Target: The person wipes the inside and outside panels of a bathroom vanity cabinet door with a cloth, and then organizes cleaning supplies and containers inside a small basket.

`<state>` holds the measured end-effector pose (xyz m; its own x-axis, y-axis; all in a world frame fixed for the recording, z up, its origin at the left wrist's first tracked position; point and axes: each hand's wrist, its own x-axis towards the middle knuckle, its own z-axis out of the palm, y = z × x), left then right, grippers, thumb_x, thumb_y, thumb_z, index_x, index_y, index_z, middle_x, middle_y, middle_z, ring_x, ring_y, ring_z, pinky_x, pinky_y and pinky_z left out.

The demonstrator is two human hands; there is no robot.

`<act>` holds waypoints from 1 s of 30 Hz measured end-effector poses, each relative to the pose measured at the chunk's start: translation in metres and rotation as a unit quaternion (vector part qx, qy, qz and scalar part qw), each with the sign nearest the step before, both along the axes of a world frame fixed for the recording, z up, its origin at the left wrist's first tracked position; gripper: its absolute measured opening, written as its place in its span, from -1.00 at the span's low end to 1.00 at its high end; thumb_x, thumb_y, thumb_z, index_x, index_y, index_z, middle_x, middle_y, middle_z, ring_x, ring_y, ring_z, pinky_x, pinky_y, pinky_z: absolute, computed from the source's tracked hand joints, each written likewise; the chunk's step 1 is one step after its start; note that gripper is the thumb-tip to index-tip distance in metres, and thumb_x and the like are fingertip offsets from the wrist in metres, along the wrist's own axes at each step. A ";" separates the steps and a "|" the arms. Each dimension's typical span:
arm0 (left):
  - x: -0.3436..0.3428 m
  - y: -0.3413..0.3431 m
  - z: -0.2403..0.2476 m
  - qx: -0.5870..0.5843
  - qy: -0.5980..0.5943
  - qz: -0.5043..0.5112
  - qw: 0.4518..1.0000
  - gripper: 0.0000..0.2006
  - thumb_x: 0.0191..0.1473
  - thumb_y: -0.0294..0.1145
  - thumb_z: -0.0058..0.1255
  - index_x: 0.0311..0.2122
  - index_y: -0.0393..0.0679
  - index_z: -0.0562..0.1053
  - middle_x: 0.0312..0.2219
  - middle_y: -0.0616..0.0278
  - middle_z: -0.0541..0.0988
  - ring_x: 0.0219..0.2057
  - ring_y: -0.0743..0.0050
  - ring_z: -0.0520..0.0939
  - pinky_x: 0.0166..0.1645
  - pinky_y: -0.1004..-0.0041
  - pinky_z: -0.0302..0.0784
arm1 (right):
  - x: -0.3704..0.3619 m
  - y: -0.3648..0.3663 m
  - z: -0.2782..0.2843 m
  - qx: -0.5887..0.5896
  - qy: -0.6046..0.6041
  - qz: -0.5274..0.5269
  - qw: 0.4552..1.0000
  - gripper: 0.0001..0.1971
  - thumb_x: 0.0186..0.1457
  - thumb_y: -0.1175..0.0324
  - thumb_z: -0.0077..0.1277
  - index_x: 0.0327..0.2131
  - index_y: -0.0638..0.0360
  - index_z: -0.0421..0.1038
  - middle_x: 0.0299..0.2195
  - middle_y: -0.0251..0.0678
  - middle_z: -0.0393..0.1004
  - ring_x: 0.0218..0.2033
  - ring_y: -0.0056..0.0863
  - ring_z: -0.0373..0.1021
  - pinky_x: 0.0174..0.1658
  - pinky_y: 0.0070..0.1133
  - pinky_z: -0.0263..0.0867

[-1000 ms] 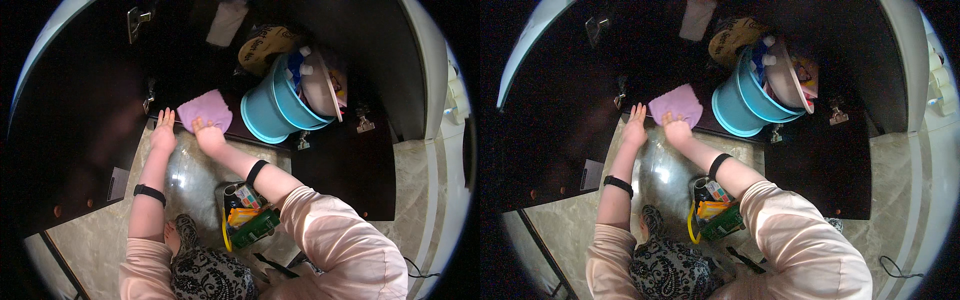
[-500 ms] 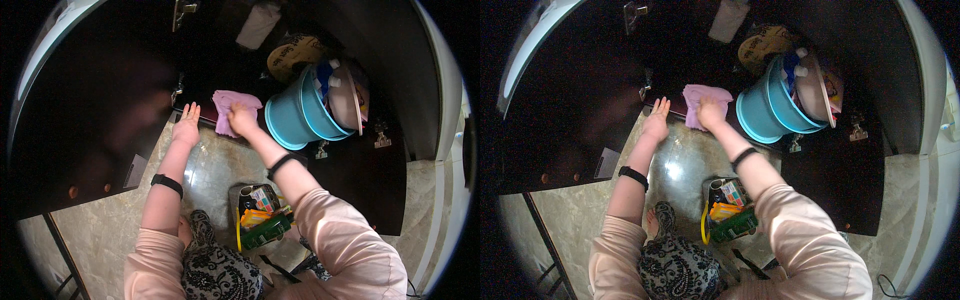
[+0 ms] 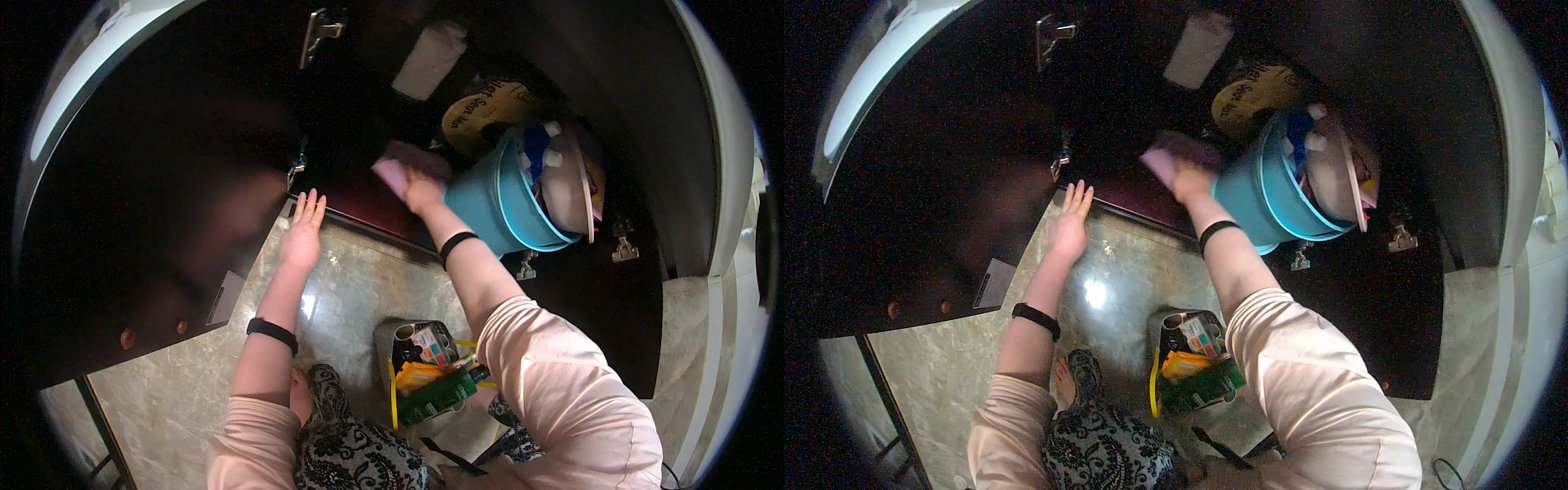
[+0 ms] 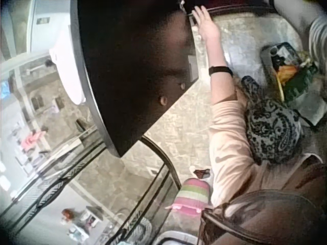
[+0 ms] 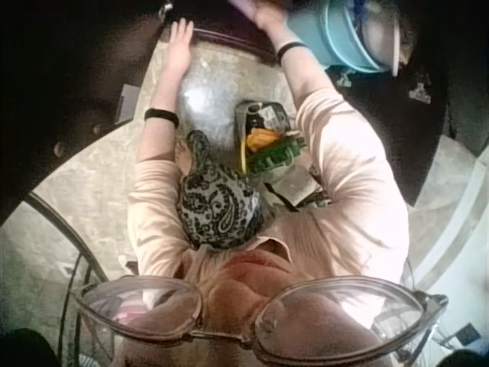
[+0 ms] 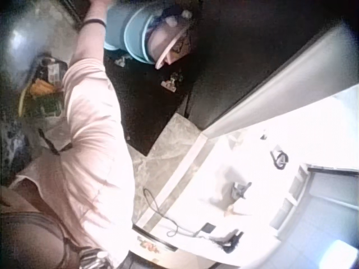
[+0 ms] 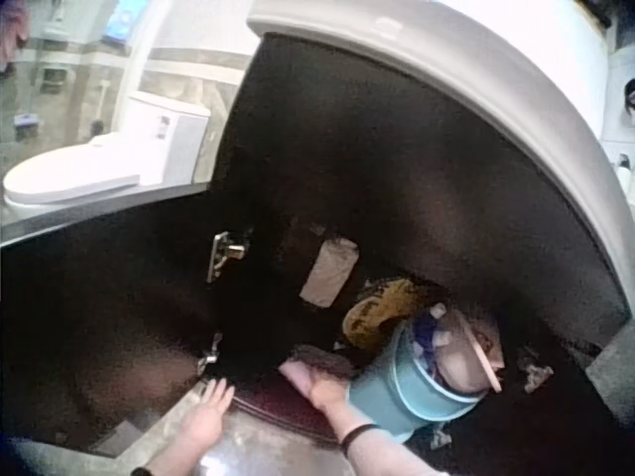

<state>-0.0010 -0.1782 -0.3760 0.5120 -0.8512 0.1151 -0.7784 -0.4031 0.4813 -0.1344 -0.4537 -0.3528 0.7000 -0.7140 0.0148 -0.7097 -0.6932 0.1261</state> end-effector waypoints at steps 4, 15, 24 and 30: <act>0.030 0.059 -0.018 0.065 -0.032 0.046 0.996 -0.17 -0.24 -0.79 -0.26 0.21 0.12 -0.02 0.23 0.47 -0.12 0.25 0.45 -0.11 -0.15 0.55 0.47 | 0.110 0.122 0.057 0.102 -0.076 -0.029 0.991 -0.51 0.11 0.04 -0.44 0.03 0.03 0.23 0.07 -0.17 0.19 0.10 -0.19 0.12 0.13 -0.34 -0.01; 0.018 0.024 0.002 0.051 0.018 -0.006 0.999 -0.18 -0.23 -0.76 -0.27 0.21 0.13 -0.02 0.22 0.50 -0.08 0.25 0.46 -0.10 -0.07 0.55 0.42 | 0.125 0.015 -0.001 0.112 -0.025 -0.049 0.992 -0.50 0.07 0.04 -0.25 0.08 -0.03 0.18 0.05 -0.18 0.23 0.06 -0.24 0.19 0.10 -0.46 0.07; 0.027 0.046 0.001 0.094 -0.001 0.005 0.996 -0.16 -0.23 -0.73 -0.21 0.22 0.13 -0.08 0.24 0.51 -0.15 0.26 0.45 -0.16 -0.14 0.60 0.45 | 0.190 0.085 0.033 0.072 0.001 0.060 0.996 -0.49 0.01 0.00 -0.23 0.05 -0.10 0.23 0.10 -0.19 0.16 0.11 -0.18 0.11 0.15 -0.26 -0.05; 0.000 -0.011 0.010 0.043 0.036 -0.046 0.997 -0.18 -0.21 -0.69 -0.18 0.22 0.12 -0.06 0.23 0.52 -0.15 0.25 0.45 -0.16 0.00 0.56 0.37 | 0.176 0.023 -0.059 -0.099 -0.040 0.220 0.970 -0.58 0.06 0.13 -0.26 0.03 -0.14 0.26 0.14 -0.27 0.10 0.18 -0.21 -0.06 0.18 -0.20 -0.19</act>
